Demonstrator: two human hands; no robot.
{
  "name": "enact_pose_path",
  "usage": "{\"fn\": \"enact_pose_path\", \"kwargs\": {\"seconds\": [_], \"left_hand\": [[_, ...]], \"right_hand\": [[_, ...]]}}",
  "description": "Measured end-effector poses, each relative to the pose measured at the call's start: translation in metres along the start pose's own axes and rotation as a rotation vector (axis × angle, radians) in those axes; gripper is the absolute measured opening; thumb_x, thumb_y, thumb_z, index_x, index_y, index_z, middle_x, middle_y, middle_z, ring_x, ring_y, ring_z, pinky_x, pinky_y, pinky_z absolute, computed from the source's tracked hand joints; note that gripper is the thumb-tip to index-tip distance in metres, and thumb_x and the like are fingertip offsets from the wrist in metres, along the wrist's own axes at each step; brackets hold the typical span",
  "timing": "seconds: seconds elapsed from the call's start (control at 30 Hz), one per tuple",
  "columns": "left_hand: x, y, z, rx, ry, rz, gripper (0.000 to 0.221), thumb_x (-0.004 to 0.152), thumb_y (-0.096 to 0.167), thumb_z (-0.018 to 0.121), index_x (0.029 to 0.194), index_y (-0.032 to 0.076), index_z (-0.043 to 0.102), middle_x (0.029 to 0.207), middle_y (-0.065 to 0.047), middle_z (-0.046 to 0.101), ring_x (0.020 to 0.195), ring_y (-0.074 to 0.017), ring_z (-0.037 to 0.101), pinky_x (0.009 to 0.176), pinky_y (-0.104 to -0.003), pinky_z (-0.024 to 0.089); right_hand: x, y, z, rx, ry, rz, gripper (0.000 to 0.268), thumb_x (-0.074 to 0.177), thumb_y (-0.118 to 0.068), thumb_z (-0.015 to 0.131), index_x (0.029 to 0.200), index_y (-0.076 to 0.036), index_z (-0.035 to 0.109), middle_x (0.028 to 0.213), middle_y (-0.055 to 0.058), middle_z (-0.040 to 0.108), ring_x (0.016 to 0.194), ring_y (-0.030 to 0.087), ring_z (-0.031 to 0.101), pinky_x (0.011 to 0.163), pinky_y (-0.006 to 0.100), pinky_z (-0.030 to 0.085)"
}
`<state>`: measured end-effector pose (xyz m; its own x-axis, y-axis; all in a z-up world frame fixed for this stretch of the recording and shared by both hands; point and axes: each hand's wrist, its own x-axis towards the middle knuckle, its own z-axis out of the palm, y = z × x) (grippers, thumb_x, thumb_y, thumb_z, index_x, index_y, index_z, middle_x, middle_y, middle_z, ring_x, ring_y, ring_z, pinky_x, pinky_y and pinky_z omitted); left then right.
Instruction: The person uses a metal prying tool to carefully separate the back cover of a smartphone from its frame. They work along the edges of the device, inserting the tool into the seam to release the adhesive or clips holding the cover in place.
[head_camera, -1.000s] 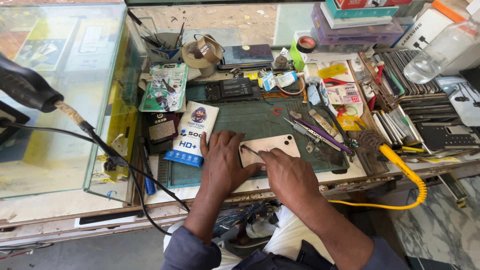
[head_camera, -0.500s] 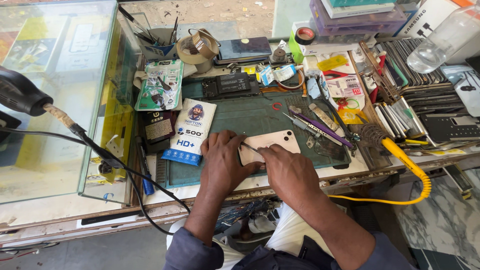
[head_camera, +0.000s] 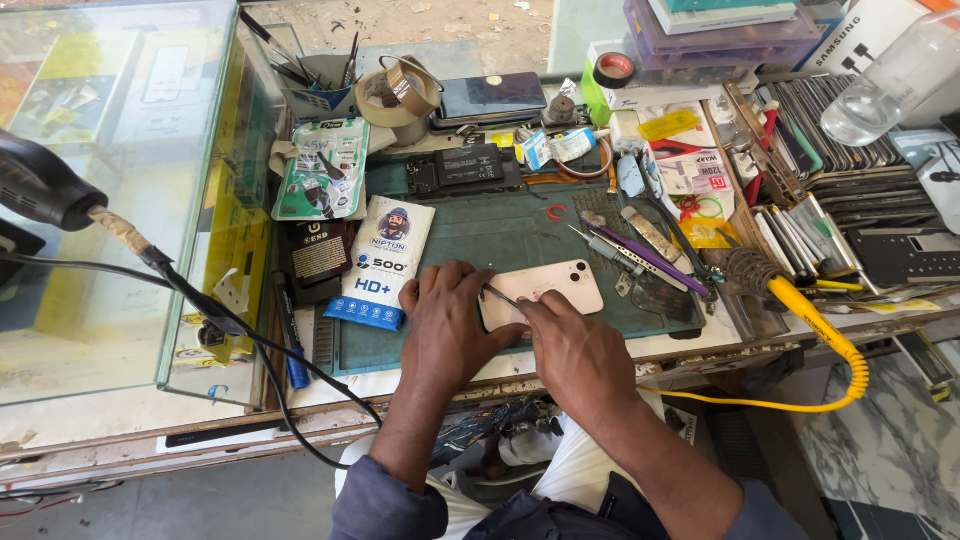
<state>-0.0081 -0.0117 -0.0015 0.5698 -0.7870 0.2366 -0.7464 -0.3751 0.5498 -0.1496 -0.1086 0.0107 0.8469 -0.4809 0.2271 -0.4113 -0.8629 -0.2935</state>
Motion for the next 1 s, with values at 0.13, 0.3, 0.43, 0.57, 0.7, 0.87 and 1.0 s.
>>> {"fn": "enact_pose_path", "kwargs": {"seconds": [0.13, 0.3, 0.43, 0.57, 0.7, 0.87, 1.0], "left_hand": [[0.000, 0.001, 0.000, 0.008, -0.003, -0.006, 0.075, 0.059, 0.046, 0.093, 0.122, 0.010, 0.071, 0.116, -0.006, 0.062, 0.116, -0.0278, 0.052, 0.100, -0.049, 0.032], [0.001, 0.002, -0.001, -0.003, -0.024, -0.021, 0.077, 0.057, 0.045, 0.093, 0.122, 0.010, 0.071, 0.115, -0.006, 0.062, 0.116, -0.0277, 0.052, 0.100, -0.048, 0.033], [0.003, 0.000, 0.000, -0.024, -0.019, -0.001, 0.073, 0.057, 0.041, 0.094, 0.120, 0.010, 0.073, 0.115, -0.006, 0.063, 0.115, -0.0277, 0.053, 0.099, -0.048, 0.032], [0.005, -0.001, 0.003, -0.024, -0.018, 0.004, 0.071, 0.058, 0.037, 0.093, 0.119, 0.010, 0.073, 0.113, -0.006, 0.063, 0.115, -0.0274, 0.053, 0.100, -0.048, 0.033], [0.004, -0.004, 0.005, -0.025, -0.027, 0.000, 0.073, 0.057, 0.037, 0.093, 0.120, 0.008, 0.072, 0.113, -0.007, 0.063, 0.115, -0.0278, 0.053, 0.100, -0.048, 0.033], [0.004, -0.005, 0.006, -0.033, -0.011, 0.008, 0.077, 0.055, 0.041, 0.095, 0.121, 0.008, 0.072, 0.113, -0.007, 0.062, 0.114, -0.0278, 0.053, 0.101, -0.047, 0.033], [0.002, -0.006, 0.005, -0.053, 0.012, 0.015, 0.079, 0.053, 0.044, 0.095, 0.121, 0.010, 0.072, 0.114, -0.006, 0.063, 0.114, -0.0275, 0.054, 0.101, -0.046, 0.034]], "right_hand": [[0.001, 0.001, -0.002, 0.000, -0.017, 0.010, 0.028, 0.092, -0.015, 0.063, 0.118, -0.011, 0.071, 0.104, 0.009, 0.070, 0.069, 0.035, 0.072, 0.062, 0.046, 0.058], [0.008, 0.006, -0.007, -0.029, -0.050, -0.028, 0.027, 0.093, -0.014, 0.062, 0.118, -0.012, 0.071, 0.098, 0.008, 0.072, 0.074, 0.034, 0.073, 0.066, 0.045, 0.059], [0.009, 0.003, -0.005, -0.068, -0.061, -0.045, 0.029, 0.088, -0.010, 0.061, 0.116, -0.009, 0.067, 0.099, 0.011, 0.071, 0.076, 0.034, 0.073, 0.066, 0.045, 0.059], [0.003, -0.006, 0.002, -0.065, -0.086, 0.025, 0.020, 0.090, -0.007, 0.059, 0.110, -0.008, 0.061, 0.097, 0.013, 0.070, 0.076, 0.036, 0.073, 0.066, 0.047, 0.059], [0.003, -0.007, 0.005, -0.019, -0.076, 0.064, 0.015, 0.090, -0.006, 0.058, 0.105, -0.009, 0.059, 0.094, 0.013, 0.071, 0.076, 0.037, 0.072, 0.065, 0.049, 0.058], [0.003, -0.006, 0.002, -0.032, -0.069, 0.062, 0.023, 0.090, -0.009, 0.061, 0.113, -0.009, 0.062, 0.095, 0.013, 0.072, 0.073, 0.037, 0.073, 0.064, 0.048, 0.058], [0.002, 0.000, -0.005, 0.001, -0.011, 0.014, 0.024, 0.092, -0.011, 0.062, 0.115, -0.011, 0.068, 0.094, 0.011, 0.074, 0.072, 0.037, 0.072, 0.063, 0.048, 0.057]]}}
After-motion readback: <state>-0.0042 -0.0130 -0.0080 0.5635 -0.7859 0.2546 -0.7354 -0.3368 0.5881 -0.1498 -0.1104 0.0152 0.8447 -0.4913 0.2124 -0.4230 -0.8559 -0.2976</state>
